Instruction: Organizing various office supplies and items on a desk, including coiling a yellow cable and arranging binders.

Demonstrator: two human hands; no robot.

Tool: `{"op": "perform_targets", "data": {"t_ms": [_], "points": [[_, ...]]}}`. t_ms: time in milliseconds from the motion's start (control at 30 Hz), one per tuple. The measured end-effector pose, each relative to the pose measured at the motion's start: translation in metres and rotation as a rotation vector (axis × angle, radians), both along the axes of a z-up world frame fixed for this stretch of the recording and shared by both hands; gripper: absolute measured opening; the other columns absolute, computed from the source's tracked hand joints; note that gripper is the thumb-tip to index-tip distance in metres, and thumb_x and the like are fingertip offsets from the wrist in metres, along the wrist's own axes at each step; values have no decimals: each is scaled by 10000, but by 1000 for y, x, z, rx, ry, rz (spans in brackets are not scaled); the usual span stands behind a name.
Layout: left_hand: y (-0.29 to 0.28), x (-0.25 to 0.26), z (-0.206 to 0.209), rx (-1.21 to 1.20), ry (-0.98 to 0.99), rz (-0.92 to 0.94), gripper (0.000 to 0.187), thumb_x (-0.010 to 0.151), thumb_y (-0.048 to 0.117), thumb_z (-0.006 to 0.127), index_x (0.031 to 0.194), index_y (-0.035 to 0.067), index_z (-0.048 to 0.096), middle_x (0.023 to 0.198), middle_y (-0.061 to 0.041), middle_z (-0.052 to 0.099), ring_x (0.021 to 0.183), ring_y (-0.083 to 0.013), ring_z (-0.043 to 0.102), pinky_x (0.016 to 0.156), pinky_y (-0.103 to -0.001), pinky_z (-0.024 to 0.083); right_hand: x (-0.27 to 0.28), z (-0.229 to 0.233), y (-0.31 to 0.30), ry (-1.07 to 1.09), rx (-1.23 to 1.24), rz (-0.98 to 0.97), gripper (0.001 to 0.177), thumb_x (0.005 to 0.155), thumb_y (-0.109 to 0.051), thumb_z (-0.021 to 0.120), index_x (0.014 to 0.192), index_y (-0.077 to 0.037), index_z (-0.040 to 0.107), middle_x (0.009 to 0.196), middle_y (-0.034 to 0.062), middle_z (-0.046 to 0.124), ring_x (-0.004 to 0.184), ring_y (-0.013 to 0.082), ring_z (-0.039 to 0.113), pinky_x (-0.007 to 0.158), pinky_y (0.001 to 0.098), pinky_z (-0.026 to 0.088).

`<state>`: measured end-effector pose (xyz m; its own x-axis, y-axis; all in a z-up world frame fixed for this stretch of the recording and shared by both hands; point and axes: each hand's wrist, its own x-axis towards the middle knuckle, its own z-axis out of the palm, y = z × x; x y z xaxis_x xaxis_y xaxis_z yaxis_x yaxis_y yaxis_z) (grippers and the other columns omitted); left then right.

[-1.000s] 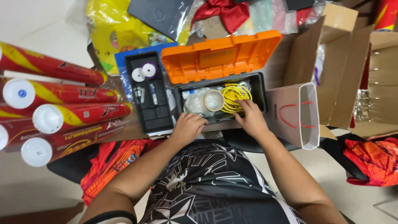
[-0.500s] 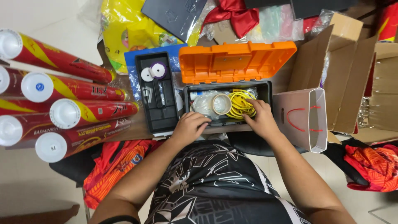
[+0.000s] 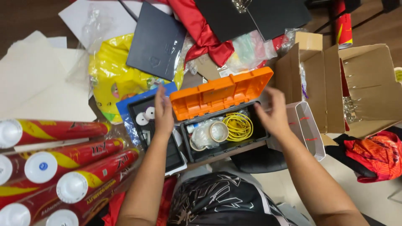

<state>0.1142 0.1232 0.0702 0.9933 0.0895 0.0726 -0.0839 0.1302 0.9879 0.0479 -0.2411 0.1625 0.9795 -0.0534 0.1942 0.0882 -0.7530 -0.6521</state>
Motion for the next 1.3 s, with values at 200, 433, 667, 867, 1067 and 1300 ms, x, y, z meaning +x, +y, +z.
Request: {"op": "perform_targets", "data": {"t_ms": [200,433,667,867,1067,1300], "points": [[-16,-40,1,-164,-5,-132,658,1137,540,292,1469,-1,464,1539,-184,488,1464,-285,441,1263,-415,292,34,-20,-48,90,756,-305,664,1082,-346,545,1630,-81,280,1651,99,338,1481,211,371,1168,362,315],[-28,-135,52,-171,61,-203,816,1079,640,264,1525,-29,409,1719,-210,232,1624,-324,172,1297,-449,181,-36,35,-34,649,835,-660,619,1114,-358,501,1610,5,574,1441,494,439,1107,577,12,807,525,60],[-37,-185,24,347,96,-249,829,1093,595,238,1634,-26,140,1740,-242,63,1629,-361,58,1294,-447,80,-106,-55,-47,405,501,-314,613,1016,-217,581,1516,83,395,1545,208,498,1407,224,490,1158,316,359],[-37,-201,0,529,68,-326,809,1095,513,323,1631,-39,73,1727,-266,12,1616,-392,9,1277,-450,88,-123,-100,-44,351,357,-264,644,1007,-179,607,1517,123,355,1571,275,427,1463,299,422,1180,345,318],[-38,-203,1,529,62,-326,768,1100,442,363,1628,-41,84,1723,-269,27,1614,-399,35,1270,-454,123,-123,-95,-39,415,310,-292,669,987,-199,616,1529,88,348,1552,276,445,1443,312,457,1171,351,349],[-38,-188,20,601,-12,-210,649,1081,258,452,1608,-46,228,1710,-257,153,1608,-401,104,1275,-452,146,-81,-22,-9,205,18,-15,753,932,-166,691,1547,73,329,1584,324,350,1501,439,310,1201,467,278]]}}
